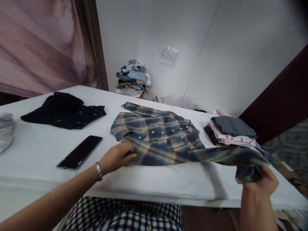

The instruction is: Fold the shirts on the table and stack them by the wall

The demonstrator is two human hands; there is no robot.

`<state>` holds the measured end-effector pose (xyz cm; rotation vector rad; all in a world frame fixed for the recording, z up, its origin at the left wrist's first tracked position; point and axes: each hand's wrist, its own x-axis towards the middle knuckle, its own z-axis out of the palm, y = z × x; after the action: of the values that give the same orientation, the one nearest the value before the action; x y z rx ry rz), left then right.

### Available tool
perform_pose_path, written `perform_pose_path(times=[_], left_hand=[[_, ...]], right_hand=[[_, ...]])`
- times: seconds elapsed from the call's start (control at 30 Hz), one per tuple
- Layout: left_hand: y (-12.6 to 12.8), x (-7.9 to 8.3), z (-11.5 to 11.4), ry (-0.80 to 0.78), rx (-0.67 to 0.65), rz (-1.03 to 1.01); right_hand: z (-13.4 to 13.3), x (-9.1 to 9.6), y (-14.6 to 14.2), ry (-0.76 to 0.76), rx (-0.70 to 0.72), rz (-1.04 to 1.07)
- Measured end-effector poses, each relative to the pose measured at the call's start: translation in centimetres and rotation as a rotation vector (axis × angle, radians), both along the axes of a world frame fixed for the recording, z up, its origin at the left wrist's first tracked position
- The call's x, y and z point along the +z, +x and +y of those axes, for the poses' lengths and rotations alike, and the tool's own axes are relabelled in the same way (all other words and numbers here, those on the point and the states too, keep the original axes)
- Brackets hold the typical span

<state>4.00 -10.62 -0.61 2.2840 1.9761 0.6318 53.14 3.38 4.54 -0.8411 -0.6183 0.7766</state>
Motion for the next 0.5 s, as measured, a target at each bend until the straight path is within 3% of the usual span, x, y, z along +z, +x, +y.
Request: perform_pose_path(times=[0.1,0.17,0.27,0.37,0.5], left_hand=[[-0.6,0.4,3.1,0.041,0.016,0.079],[-0.8,0.6,5.0,-0.039,0.037,0.131],[-0.5,1.0,5.7,-0.147,0.009,0.172],[0.0,1.8,3.1,-0.021,-0.053,0.167],[-0.4,2.8,-2.6,0.085,-0.017,0.097]], right_hand=[[0.5,0.2,-0.6,0.013,-0.002,0.069],[0.7,0.7,-1.0,0.015,-0.005,0.088],[0.2,1.4,-1.0,0.004,-0.045,0.083],[-1.0,1.4,-0.2,0.054,-0.08,0.026],[-1.9,0.2,1.5,0.041,-0.114,-0.051]])
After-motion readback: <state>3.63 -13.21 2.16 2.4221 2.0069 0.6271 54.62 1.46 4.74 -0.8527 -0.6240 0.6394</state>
